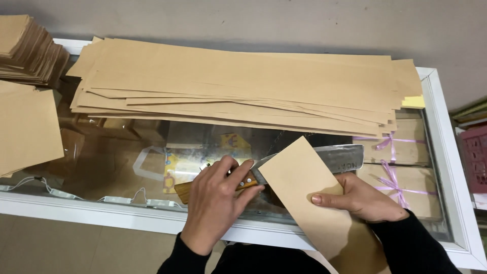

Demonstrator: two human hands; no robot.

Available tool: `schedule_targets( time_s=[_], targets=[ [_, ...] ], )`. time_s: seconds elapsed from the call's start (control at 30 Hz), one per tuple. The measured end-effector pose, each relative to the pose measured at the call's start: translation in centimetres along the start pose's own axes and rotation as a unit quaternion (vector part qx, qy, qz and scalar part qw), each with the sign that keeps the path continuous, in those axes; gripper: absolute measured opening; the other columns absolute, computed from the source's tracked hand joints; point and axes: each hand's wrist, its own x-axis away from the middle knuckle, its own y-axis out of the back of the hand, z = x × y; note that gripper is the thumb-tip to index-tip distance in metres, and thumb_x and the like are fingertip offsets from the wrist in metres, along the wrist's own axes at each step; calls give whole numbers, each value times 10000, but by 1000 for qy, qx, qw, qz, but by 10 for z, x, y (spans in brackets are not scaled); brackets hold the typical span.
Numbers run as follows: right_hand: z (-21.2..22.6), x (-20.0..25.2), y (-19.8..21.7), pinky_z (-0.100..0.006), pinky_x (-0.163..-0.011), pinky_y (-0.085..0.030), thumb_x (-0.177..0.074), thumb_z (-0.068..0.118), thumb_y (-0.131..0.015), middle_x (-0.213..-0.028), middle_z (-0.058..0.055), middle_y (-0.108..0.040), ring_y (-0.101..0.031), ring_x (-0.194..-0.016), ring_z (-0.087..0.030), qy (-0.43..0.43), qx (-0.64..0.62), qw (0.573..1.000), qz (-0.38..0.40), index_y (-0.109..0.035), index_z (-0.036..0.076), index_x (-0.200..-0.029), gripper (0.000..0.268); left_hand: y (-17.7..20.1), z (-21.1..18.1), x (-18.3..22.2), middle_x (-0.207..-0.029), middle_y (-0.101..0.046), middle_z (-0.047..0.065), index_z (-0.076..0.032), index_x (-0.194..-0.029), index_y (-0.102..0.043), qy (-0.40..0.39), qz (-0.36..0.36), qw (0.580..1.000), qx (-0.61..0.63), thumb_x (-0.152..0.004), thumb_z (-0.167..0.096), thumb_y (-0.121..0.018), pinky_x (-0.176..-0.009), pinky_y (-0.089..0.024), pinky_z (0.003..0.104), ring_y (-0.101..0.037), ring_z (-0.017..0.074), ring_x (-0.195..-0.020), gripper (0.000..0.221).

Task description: Folding long strips of brown paper and cutting them into smaller rectangular pieces using a large knife on a glass counter.

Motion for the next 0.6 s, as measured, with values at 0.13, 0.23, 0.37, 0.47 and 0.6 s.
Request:
schedule_targets(
  time_s=[0.13, 0.23, 0.37, 0.47, 0.6],
  targets=[
    [-1, 4, 3, -421, -932, -623, -816, 54, -899, -1199, -275, -957, -829, -1020, -338, -15, -10, 1000, -1, -924, -198, -1232, 487, -2, 16, 10, -1198, -711, 52, -179, -1457, -776, 20, 43, 999, 5, -1002, -522, -844, -831, -705, 479, -766, 250, -936, 574],
    [3, 13, 11, -428, -845, -641, -829, 38, -910, -1107, -298, -960, -835, -917, -358, 5, 0, 1000, -10, -943, -232, -1174, 439, 2, 37, 22, -1177, -749, 18, -234, -1395, -811, 18, 17, 999, -22, -937, -603, -864, -789, -680, 442, -746, 224, -907, 591],
    [2, 19, 26, -413, -904, -611, -837, 5, -921, -1116, -310, -965, -841, -966, -372, -22, 10, 997, -68, -931, -238, -1141, 390, 22, 53, 31, -1120, -714, 1, -243, -1379, -829, 44, 2, 998, -41, -903, -565, -895, -677, -595, 410, -702, 231, -861, 578],
    [1, 19, 27, -415, -834, -601, -843, 34, -929, -1046, -300, -955, -831, -902, -372, -19, 23, 998, -57, -944, -242, -1103, 379, 19, 50, 34, -1106, -703, -6, -235, -1390, -824, 49, 10, 997, -52, -922, -597, -856, -652, -602, 422, -702, 237, -848, 593],
    [-1, 13, 12, -481, -836, -647, -825, -29, -894, -1100, -367, -937, -827, -895, -429, -15, -33, 999, -29, -911, -279, -1182, 437, 0, 27, 24, -1179, -744, 31, -221, -1389, -812, 19, -4, 999, -39, -964, -628, -824, -701, -655, 426, -741, 237, -898, 589]
  ],
)
